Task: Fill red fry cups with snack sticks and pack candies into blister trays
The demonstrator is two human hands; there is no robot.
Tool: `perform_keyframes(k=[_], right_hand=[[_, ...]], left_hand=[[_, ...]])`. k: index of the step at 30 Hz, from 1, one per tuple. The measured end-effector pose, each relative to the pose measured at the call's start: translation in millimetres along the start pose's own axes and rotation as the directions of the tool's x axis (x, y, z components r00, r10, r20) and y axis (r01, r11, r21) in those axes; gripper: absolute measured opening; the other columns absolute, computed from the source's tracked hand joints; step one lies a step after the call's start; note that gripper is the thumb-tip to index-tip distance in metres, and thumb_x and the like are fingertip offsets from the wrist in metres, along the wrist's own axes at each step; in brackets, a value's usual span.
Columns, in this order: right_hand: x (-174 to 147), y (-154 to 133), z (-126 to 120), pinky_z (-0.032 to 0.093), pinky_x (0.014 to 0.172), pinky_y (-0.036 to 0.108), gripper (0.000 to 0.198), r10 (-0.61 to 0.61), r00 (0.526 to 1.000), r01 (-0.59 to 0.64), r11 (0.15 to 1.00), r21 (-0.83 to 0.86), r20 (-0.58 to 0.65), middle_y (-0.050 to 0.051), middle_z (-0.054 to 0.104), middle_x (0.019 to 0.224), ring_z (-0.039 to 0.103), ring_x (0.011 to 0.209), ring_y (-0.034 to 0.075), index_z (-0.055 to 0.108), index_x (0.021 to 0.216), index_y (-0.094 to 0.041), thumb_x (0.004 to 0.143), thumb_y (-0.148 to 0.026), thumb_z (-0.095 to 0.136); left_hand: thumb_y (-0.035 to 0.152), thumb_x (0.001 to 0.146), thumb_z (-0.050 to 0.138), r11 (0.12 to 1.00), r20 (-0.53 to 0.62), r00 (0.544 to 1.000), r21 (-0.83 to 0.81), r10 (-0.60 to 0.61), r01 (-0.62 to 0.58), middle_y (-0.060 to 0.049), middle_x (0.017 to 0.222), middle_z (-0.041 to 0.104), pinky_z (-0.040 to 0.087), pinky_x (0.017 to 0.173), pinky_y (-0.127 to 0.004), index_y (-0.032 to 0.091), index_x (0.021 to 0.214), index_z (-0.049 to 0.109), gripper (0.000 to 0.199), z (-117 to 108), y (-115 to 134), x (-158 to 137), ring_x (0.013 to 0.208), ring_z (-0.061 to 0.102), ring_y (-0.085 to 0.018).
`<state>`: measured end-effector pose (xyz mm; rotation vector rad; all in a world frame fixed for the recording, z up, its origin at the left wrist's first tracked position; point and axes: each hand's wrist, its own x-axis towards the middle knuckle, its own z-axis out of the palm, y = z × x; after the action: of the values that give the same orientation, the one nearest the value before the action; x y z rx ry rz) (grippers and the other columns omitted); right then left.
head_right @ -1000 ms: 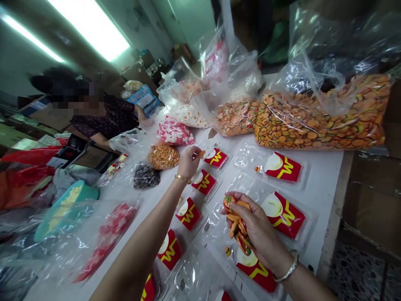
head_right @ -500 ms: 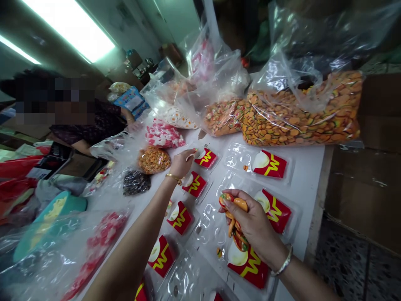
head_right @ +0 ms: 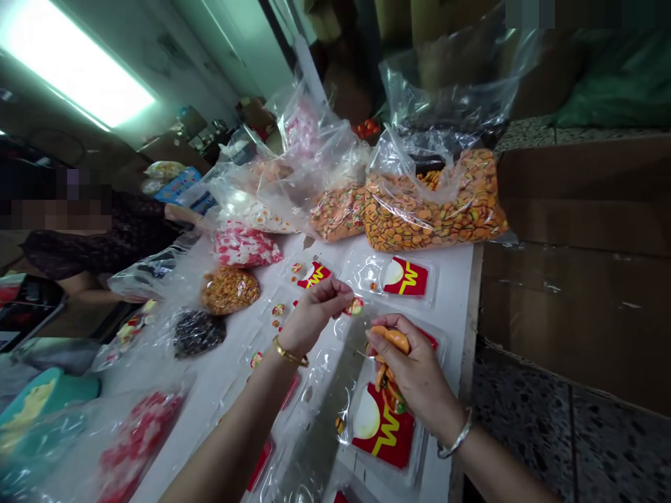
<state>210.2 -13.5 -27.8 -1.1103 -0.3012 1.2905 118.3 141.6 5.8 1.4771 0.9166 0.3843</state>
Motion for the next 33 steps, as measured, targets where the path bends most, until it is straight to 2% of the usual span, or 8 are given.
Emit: perform_keyframes(k=[4,9,14,17,24,28,30,33], right_hand=[[-4.0,-9.8,-22.1,0.048,0.056,0.017,0.031,0.091,0.995,-0.086,0.989,0.121,-0.034,-0.002,0.062,0.082,0.056,0.064,0.009,0.058,0.103,-0.026,0.077,-0.037,0.072],[-8.1,-11.7,-34.4,0.047,0.055,0.016,0.037,0.178,0.984,-0.176,0.976,0.128,-0.007,-0.001,0.063,0.086,0.054,0.060,0.007,0.058,0.111,-0.027,0.079,-0.037,0.071],[-6.2,-13.0,-31.7,0.047,0.054,0.015,0.036,0.175,0.985,-0.173,0.974,0.147,-0.002,-0.001,0.064,0.086,0.055,0.062,0.008,0.059,0.112,-0.027,0.079,-0.035,0.070],[-4.1,-14.1,-30.7,0.050,0.058,0.018,0.031,0.144,0.990,-0.141,0.970,0.197,-0.001,0.002,0.066,0.092,0.060,0.071,0.012,0.062,0.109,-0.025,0.080,-0.038,0.066],[-4.6,-9.1,-29.2,0.053,0.061,0.022,0.026,0.121,0.992,-0.110,0.956,0.270,-0.027,0.003,0.067,0.099,0.062,0.076,0.015,0.066,0.103,-0.024,0.083,-0.039,0.059],[-9.3,-6.6,-31.9,0.053,0.061,0.023,0.025,0.108,0.994,-0.095,0.958,0.272,-0.035,0.003,0.066,0.105,0.063,0.077,0.015,0.065,0.104,-0.025,0.083,-0.037,0.057],[-12.3,-6.7,-34.5,0.053,0.062,0.023,0.028,0.100,0.994,-0.087,0.961,0.261,-0.037,0.003,0.065,0.109,0.063,0.079,0.016,0.064,0.108,-0.025,0.084,-0.035,0.056],[-17.8,-6.4,-35.7,0.052,0.062,0.024,0.031,0.092,0.996,-0.085,0.968,0.235,-0.017,0.003,0.065,0.111,0.063,0.079,0.016,0.061,0.113,-0.026,0.084,-0.033,0.054]], left_hand=[[0.023,0.075,0.063,0.963,-0.172,0.973,0.246,0.152,-0.107,0.002,0.066,0.059,0.039,0.056,-0.021,0.015,0.076,0.058,0.009,6.4,-10.1,54.8,0.060,0.052,-0.009],[0.015,0.076,0.057,0.813,-0.127,0.960,0.566,0.250,-0.137,0.002,0.067,0.058,0.038,0.059,-0.022,0.016,0.074,0.059,0.004,18.6,-25.4,89.5,0.062,0.051,-0.010],[0.018,0.083,0.051,0.418,-0.002,0.921,0.891,0.389,-0.175,-0.004,0.088,0.060,0.038,0.070,-0.029,0.019,0.079,0.065,0.014,28.0,-27.3,84.5,0.076,0.055,-0.015],[0.025,0.089,0.046,0.198,0.145,0.906,0.951,0.396,-0.239,-0.006,0.096,0.061,0.036,0.077,-0.035,0.021,0.088,0.066,0.021,30.4,-22.9,70.4,0.088,0.054,-0.019],[0.028,0.093,0.040,0.099,0.255,0.899,0.946,0.355,-0.308,-0.005,0.129,0.055,0.035,0.081,-0.040,0.026,0.119,0.056,0.031,27.8,-26.2,47.2,0.110,0.047,-0.025],[0.028,0.093,0.041,0.185,0.262,0.898,0.921,0.353,-0.342,-0.005,0.128,0.056,0.037,0.086,-0.043,0.025,0.116,0.059,0.029,27.7,-19.1,45.5,0.112,0.047,-0.026],[0.034,0.093,0.042,0.358,0.215,0.906,0.866,0.365,-0.349,-0.007,0.126,0.057,0.039,0.088,-0.041,0.024,0.117,0.058,0.031,31.2,-9.8,33.7,0.111,0.050,-0.024],[0.044,0.087,0.052,0.695,0.256,0.936,0.628,0.241,-0.351,-0.007,0.110,0.063,0.045,0.083,-0.033,0.020,0.107,0.063,0.033,40.3,1.0,-2.1,0.097,0.057,-0.019]])
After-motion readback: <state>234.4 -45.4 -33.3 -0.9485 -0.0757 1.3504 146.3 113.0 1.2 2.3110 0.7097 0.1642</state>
